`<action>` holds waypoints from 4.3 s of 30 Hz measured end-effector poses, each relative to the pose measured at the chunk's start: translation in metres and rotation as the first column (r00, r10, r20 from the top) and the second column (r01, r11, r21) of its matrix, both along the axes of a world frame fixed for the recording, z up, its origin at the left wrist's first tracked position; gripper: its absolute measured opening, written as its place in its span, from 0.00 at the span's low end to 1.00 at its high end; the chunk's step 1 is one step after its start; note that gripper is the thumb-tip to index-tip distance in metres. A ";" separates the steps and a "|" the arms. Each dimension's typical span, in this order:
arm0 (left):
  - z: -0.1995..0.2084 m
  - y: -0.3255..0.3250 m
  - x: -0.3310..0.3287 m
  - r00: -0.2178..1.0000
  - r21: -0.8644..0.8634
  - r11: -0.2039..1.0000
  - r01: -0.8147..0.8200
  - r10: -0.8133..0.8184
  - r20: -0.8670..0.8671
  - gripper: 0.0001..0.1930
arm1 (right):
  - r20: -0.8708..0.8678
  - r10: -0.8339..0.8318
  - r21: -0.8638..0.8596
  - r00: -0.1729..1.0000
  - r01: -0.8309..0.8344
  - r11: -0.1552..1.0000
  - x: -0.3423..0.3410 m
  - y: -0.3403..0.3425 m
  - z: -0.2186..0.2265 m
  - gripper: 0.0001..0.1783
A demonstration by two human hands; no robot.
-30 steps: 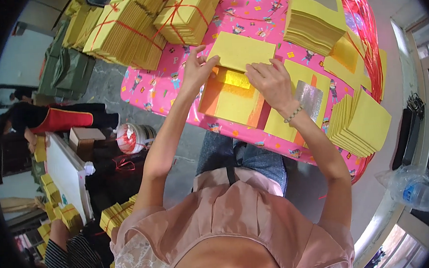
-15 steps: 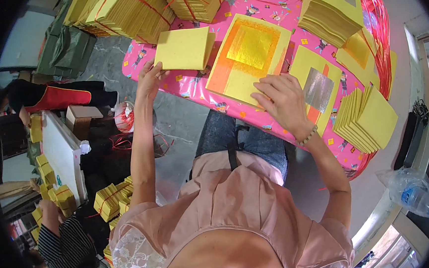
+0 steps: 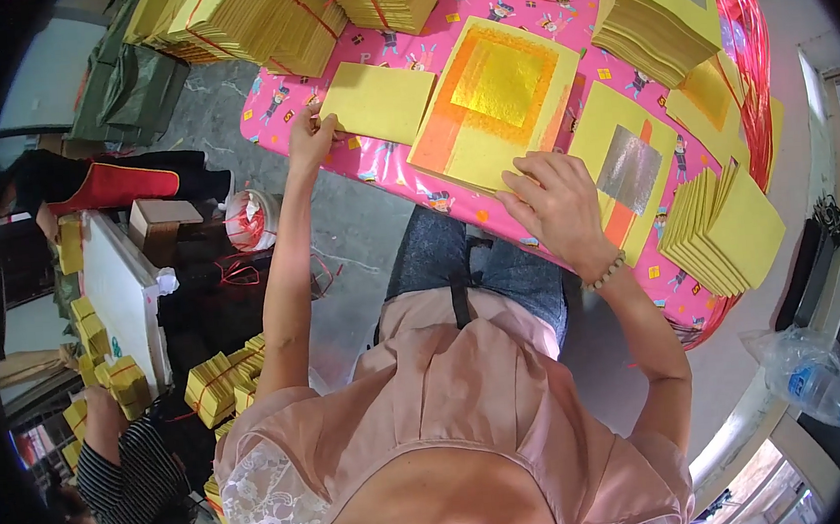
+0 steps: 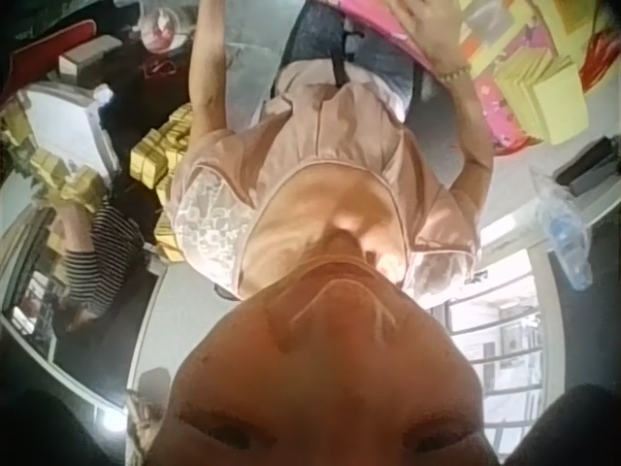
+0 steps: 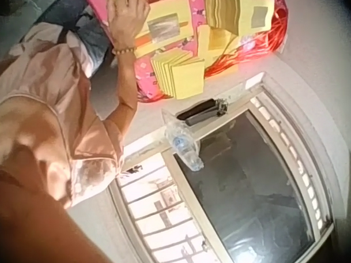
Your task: Folding and stacking square yellow papers on a table.
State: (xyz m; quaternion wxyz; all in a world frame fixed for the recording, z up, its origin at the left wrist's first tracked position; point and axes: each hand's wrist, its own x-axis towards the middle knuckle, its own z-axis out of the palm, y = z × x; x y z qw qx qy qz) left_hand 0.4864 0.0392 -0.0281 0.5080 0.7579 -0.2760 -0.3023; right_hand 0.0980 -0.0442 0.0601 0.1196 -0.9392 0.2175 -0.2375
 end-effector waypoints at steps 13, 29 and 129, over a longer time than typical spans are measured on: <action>0.051 0.002 -0.045 0.723 -0.008 0.998 0.060 -0.038 0.690 0.19 | 0.158 -0.062 0.435 0.985 -0.013 0.900 0.006 -0.008 0.001 0.05; 0.077 0.002 -0.129 0.776 -0.089 0.810 0.580 -0.517 0.362 0.20 | 0.176 -0.169 0.727 0.970 -0.012 0.687 0.005 -0.018 -0.011 0.08; 0.068 -0.095 -0.166 0.229 0.313 0.692 0.650 -0.571 0.788 0.34 | -0.030 -0.240 0.151 0.970 0.242 0.959 0.062 -0.154 0.003 0.20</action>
